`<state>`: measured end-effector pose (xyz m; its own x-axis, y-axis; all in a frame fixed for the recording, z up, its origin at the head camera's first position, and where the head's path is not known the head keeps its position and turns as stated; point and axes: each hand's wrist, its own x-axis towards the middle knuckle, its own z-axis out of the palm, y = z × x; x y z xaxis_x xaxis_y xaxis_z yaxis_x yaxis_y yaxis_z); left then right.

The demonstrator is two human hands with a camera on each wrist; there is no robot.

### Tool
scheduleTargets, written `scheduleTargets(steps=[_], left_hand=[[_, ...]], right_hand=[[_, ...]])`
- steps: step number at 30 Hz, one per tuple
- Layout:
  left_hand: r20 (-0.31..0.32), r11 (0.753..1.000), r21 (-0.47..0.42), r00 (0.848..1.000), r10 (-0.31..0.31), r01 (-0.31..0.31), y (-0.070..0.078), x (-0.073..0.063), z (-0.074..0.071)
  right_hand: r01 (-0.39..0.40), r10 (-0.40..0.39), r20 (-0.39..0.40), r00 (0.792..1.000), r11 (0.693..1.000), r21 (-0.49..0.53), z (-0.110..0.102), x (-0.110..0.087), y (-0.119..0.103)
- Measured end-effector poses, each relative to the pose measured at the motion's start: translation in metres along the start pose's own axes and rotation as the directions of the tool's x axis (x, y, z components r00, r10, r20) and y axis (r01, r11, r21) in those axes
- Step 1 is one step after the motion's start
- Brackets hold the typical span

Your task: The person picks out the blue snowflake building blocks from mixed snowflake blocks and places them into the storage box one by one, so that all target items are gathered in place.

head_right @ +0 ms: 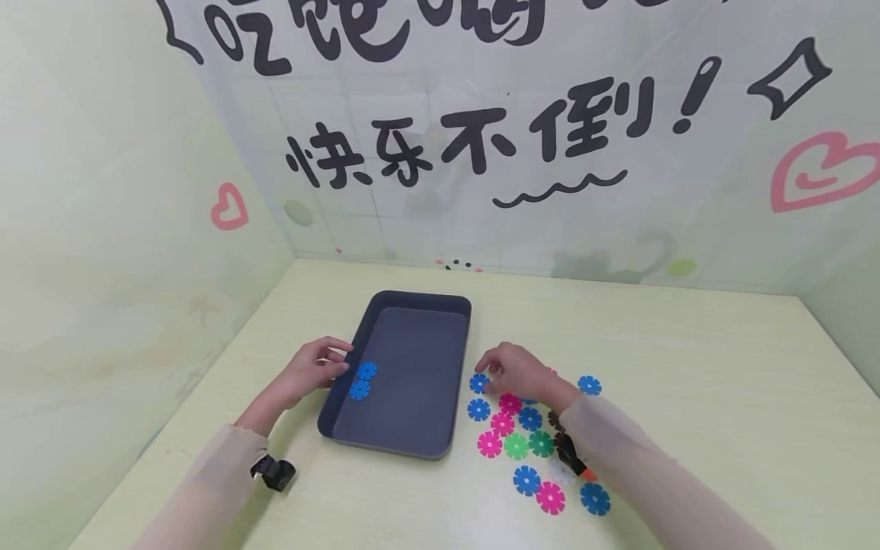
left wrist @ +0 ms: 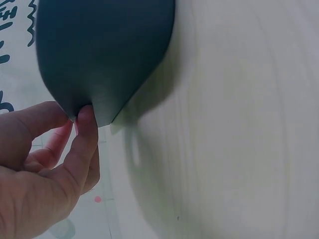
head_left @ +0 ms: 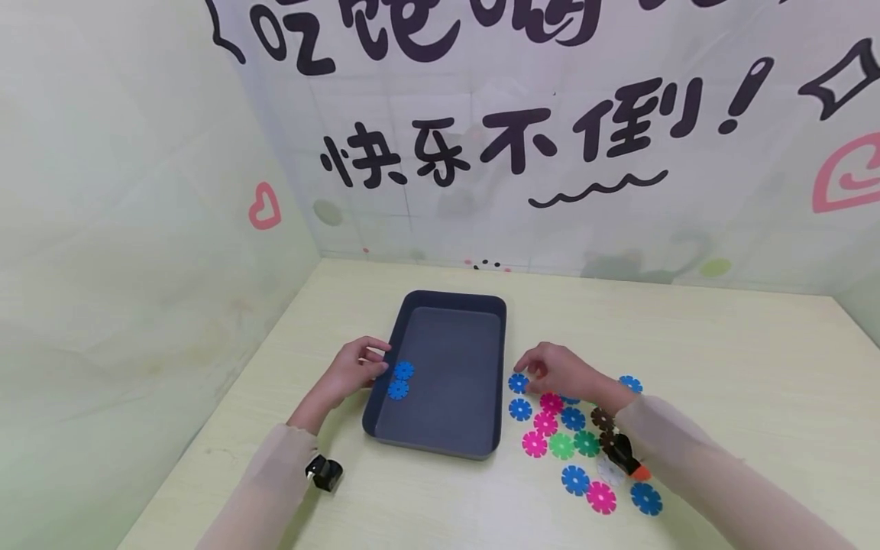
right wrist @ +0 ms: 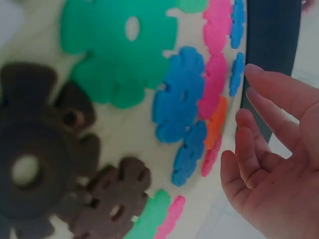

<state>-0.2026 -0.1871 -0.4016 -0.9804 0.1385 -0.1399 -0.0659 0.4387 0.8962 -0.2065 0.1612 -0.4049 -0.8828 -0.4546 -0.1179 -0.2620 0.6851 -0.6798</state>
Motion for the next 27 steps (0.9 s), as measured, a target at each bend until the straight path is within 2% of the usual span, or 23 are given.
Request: scheduleTargets(steps=[11,27], left_hand=[[-0.002,1.0,0.005,1.0,-0.007,0.007,-0.0009,0.0001,0.0006],[0.004,1.0,0.013,1.0,-0.013,0.013,0.0,0.0004,0.001]], right_hand=[[-0.01,0.008,-0.015,1.0,0.996,-0.088,0.0062,0.0059,0.0044],[-0.011,0.01,-0.02,1.0,1.0,-0.027,0.008,0.004,-0.0001]])
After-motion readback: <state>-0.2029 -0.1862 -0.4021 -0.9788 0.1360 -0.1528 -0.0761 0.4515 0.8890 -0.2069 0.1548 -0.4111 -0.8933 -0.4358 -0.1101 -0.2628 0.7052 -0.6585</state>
